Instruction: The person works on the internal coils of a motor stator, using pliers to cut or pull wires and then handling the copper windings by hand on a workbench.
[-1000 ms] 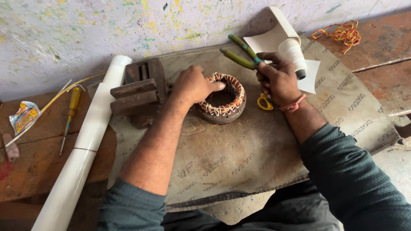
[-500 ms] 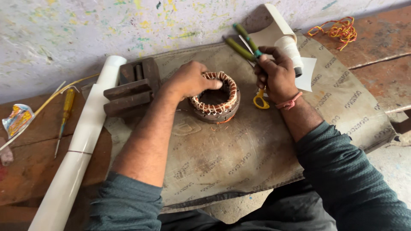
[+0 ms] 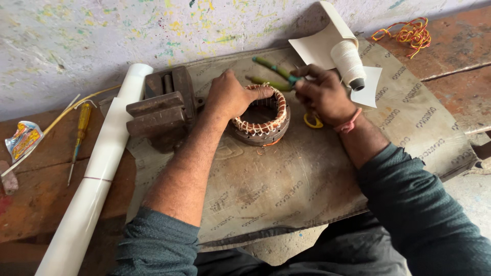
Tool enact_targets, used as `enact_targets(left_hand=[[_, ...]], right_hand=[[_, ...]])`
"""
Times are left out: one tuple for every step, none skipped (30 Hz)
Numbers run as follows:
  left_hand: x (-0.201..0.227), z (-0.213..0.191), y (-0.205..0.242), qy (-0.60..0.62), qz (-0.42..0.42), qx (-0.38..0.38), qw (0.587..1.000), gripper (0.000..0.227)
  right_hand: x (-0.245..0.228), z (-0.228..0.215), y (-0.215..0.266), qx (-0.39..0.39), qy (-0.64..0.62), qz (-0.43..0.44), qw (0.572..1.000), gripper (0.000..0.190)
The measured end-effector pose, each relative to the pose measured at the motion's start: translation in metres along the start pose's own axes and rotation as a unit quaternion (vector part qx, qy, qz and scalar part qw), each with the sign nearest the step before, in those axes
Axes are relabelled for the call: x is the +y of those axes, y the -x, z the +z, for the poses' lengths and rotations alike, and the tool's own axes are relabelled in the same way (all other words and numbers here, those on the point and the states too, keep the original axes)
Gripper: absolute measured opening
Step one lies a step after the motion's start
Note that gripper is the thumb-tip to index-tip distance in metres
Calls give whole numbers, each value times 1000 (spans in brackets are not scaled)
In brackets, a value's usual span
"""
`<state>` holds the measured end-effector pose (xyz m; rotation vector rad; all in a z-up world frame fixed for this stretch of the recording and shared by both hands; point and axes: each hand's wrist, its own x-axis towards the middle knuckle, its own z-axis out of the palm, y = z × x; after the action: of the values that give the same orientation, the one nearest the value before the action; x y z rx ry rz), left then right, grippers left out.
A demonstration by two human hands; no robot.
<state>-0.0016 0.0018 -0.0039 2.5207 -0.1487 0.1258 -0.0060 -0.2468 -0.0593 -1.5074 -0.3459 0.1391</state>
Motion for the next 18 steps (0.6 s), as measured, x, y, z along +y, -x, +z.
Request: enact_targets(left_hand=[[-1,0,1,1,-20,-23,1000,112],[-2,0,2,3,-40,-45,998,110],[-2,-1,2,2,-42,-42,998,110],[-1,-1,2,-11,-32,-26,999,111],[1,0,1,-23,-19,-12,999,113],[0,-2,1,-23,-17,-11,1000,113],[-1,-3,2,-11,-20,-20,1000,107],[-1,-3,3,1,-24,-29,999,101],[0,-2,3,1,-24,-30,999,101],[1,-1,4,4,-14,-18,1000,98],[-1,-4,7,4,-7,-2,1000,96],[-3,-6,10,2,-10,1,1000,96],[-2,-5,10,36,11,-3,999,92],[-2,-4,9,69,33,-6,997,89],[-3,-2,6,71,34,-8,997,89],[-5,1,3,27,7,-9,1000,98],[-9,4,-1,-18,-20,-5,1000,108],[-15,8,-2,-16,-21,-3,1000,108]], right_hand=[[0,0,-3,41,-70,-10,997,18],[1,1,-4,81,-139,-21,987,17],[0,1,-4,78,-139,-21,987,17],[-1,0,-4,91,-92,-16,991,17],[-3,-3,-3,108,-44,-10,993,17],[-2,-2,-3,109,-43,-11,993,17],[-1,-2,-1,73,-41,-7,996,18],[0,-2,1,36,-39,-3,999,19],[0,-2,0,36,-39,-2,999,19],[0,-2,0,75,-91,-24,993,22],[1,2,-3,109,-145,-48,982,25],[2,5,-2,104,-147,-47,982,25],[2,2,2,44,-101,-29,994,27],[2,-2,4,-17,-54,-11,998,28],[3,-4,3,-15,-53,-10,998,28],[5,-5,-1,17,-91,-36,995,27],[5,-6,-5,45,-128,-64,989,25],[5,-8,-5,43,-126,-64,989,25]])
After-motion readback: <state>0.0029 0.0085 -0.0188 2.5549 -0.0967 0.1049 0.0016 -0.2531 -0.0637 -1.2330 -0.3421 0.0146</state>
